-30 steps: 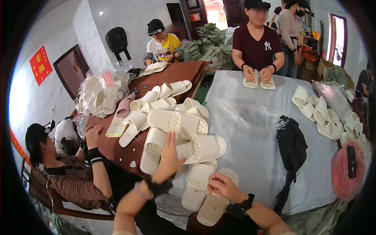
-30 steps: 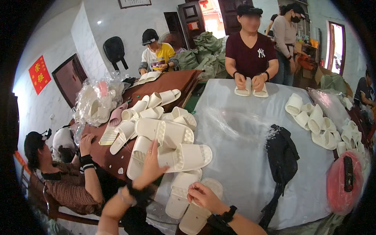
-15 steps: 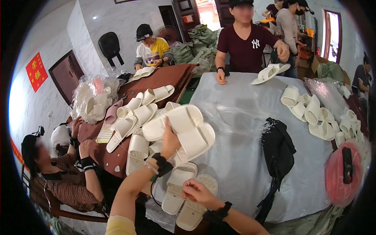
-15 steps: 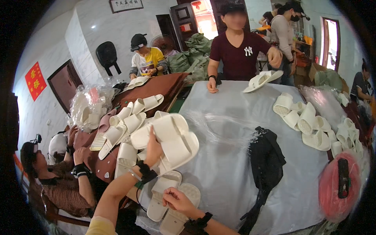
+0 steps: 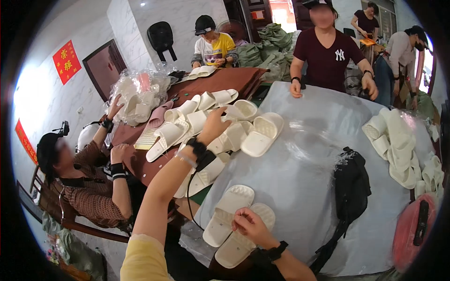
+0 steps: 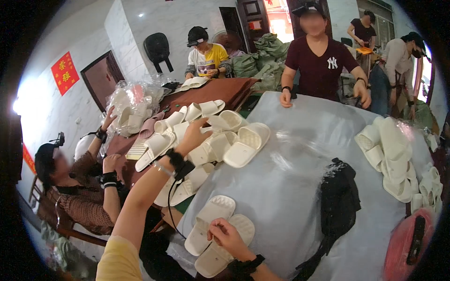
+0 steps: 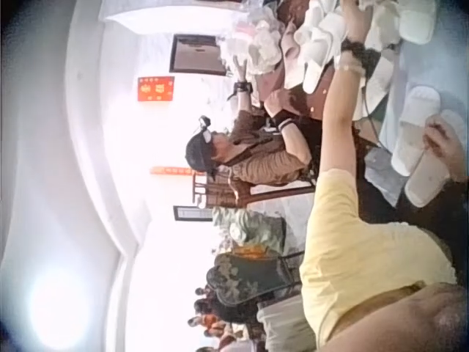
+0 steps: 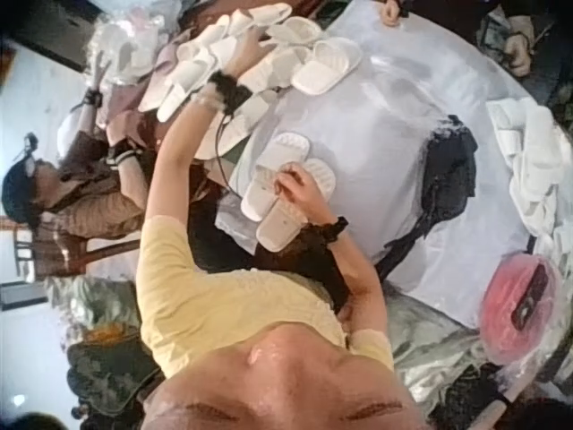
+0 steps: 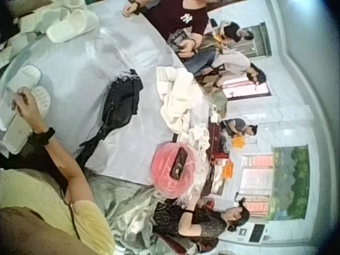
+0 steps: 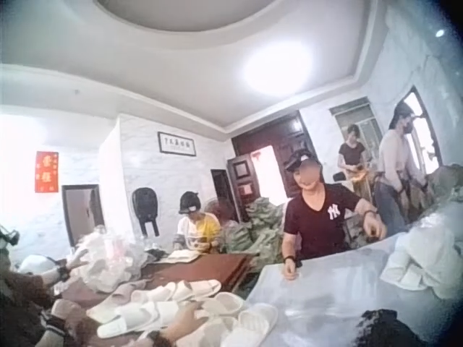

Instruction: Manually assemble and inspect white slippers at a production table.

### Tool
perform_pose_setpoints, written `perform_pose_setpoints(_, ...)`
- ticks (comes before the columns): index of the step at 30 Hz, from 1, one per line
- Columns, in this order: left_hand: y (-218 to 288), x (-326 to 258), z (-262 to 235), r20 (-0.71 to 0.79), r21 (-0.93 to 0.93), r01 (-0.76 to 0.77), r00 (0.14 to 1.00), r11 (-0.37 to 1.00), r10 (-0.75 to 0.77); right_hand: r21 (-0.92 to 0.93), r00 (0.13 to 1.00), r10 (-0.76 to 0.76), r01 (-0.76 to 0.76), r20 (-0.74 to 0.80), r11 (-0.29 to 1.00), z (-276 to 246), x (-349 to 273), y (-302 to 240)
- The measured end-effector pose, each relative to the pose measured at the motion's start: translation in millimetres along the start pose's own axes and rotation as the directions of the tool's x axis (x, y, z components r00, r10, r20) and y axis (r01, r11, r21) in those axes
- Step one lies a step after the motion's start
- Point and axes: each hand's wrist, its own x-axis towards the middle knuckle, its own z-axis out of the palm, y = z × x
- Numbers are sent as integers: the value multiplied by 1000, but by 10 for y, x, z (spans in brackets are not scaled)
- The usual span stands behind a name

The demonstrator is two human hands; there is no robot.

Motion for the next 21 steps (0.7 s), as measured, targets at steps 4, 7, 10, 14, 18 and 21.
perform_pose_setpoints(4,-155,-916,-315,-151,172,48,988,984,-22,4,1000,-16,16,2,1000,-28,-17,-14)
perform_pose_setpoints(7,-110,-1653,-363,-253,246,127,965,961,-63,31,1000,14,-15,9,999,-59,6,-55)
perform_pose_setpoints(10,-135,-2331,-255,-104,119,316,947,941,-305,57,1000,29,-30,5,998,-34,26,-71)
perform_pose_setpoints(14,19,-2177,-108,195,-732,600,638,323,-745,49,1000,23,-23,2,999,-56,21,-64)
perform_pose_setpoints(18,-153,-1852,32,242,-939,345,668,5,-704,0,999,25,-25,-29,1000,-18,-1,-62)
perform_pose_setpoints(21,-396,-1819,231,277,-944,328,714,-43,-643,-47,999,1,-4,-49,999,5,-25,-28)
